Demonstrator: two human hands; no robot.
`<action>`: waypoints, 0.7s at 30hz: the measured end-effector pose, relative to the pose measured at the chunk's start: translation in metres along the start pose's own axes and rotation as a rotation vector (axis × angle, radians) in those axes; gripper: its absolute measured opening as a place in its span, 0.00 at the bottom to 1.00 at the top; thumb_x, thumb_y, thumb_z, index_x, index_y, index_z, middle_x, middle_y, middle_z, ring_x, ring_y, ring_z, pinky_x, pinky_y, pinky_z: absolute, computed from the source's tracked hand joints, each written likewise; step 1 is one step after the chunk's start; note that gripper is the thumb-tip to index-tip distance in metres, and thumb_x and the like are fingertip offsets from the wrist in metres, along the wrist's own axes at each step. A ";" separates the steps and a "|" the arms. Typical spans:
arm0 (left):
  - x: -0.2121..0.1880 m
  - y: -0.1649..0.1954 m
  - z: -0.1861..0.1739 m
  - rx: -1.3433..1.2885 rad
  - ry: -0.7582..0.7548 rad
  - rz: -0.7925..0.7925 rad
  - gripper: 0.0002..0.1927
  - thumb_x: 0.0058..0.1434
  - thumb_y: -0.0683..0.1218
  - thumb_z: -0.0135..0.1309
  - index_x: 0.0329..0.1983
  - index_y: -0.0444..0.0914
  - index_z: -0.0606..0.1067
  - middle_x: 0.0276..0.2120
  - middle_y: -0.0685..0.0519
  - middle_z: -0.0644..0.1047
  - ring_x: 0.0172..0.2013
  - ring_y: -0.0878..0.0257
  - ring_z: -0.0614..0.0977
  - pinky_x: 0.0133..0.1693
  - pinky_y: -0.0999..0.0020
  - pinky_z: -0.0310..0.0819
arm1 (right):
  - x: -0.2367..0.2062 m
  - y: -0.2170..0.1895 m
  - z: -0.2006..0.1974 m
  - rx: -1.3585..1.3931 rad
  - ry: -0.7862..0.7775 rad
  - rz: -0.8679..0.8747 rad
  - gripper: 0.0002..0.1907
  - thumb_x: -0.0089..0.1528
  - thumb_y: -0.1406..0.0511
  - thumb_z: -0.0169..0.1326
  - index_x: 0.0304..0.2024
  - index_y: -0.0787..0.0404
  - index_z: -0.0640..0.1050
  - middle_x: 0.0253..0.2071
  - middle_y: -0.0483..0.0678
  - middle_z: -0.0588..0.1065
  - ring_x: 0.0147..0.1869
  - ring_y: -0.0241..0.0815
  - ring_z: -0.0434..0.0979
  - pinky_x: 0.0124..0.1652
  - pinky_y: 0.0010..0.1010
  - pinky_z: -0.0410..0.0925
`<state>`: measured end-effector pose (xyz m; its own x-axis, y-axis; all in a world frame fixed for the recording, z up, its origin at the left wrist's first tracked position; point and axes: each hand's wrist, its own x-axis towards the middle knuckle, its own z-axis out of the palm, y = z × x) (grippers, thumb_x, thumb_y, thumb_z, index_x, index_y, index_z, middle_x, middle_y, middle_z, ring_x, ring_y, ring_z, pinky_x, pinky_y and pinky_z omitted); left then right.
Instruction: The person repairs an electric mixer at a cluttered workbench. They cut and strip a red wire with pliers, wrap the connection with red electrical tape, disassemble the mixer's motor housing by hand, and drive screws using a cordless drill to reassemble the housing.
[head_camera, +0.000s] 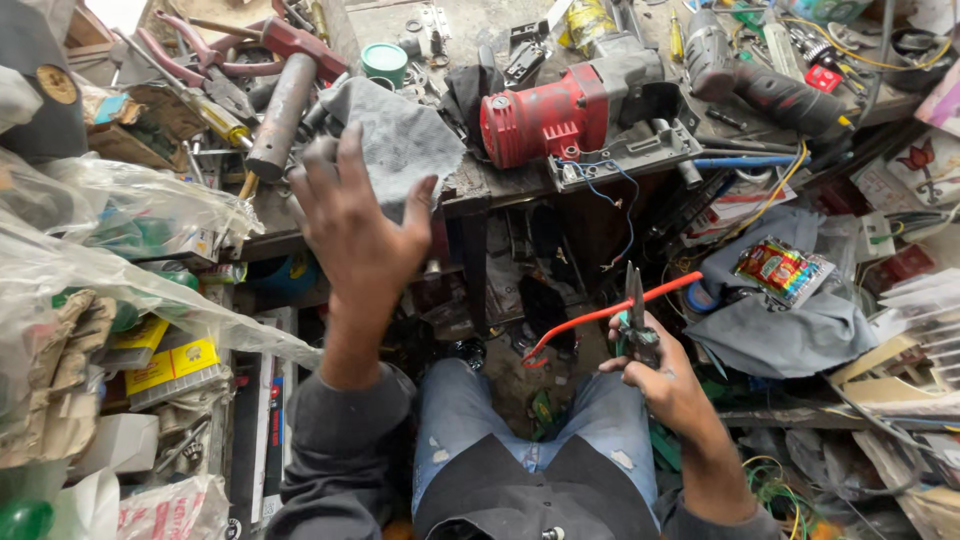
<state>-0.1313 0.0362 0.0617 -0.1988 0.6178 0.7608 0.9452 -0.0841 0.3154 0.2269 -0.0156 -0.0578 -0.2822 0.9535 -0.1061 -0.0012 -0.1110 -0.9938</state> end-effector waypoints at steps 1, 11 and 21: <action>0.015 -0.009 0.002 0.011 -0.085 -0.011 0.36 0.56 0.61 0.68 0.56 0.29 0.75 0.49 0.38 0.71 0.52 0.42 0.70 0.53 0.51 0.65 | 0.000 -0.003 0.001 -0.005 0.003 0.015 0.32 0.46 0.77 0.44 0.56 0.67 0.71 0.49 0.51 0.70 0.49 0.42 0.74 0.45 0.40 0.77; 0.020 -0.002 -0.010 -0.280 0.149 0.082 0.05 0.70 0.40 0.55 0.43 0.33 0.73 0.46 0.42 0.74 0.49 0.49 0.75 0.53 0.55 0.68 | 0.010 -0.023 0.006 -0.067 0.023 0.130 0.28 0.49 0.75 0.48 0.54 0.64 0.72 0.46 0.50 0.71 0.43 0.43 0.78 0.43 0.35 0.75; -0.105 0.123 0.024 -1.160 -0.426 -0.156 0.06 0.72 0.40 0.45 0.47 0.32 0.66 0.51 0.39 0.74 0.49 0.50 0.78 0.52 0.60 0.71 | 0.011 -0.052 0.025 -0.485 0.015 -0.285 0.18 0.59 0.70 0.53 0.52 0.64 0.73 0.44 0.49 0.78 0.48 0.45 0.80 0.49 0.34 0.70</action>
<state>0.0116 -0.0201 0.0073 0.0161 0.8694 0.4938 0.0895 -0.4932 0.8653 0.2001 -0.0061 -0.0060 -0.3214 0.9313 0.1714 0.3670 0.2894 -0.8840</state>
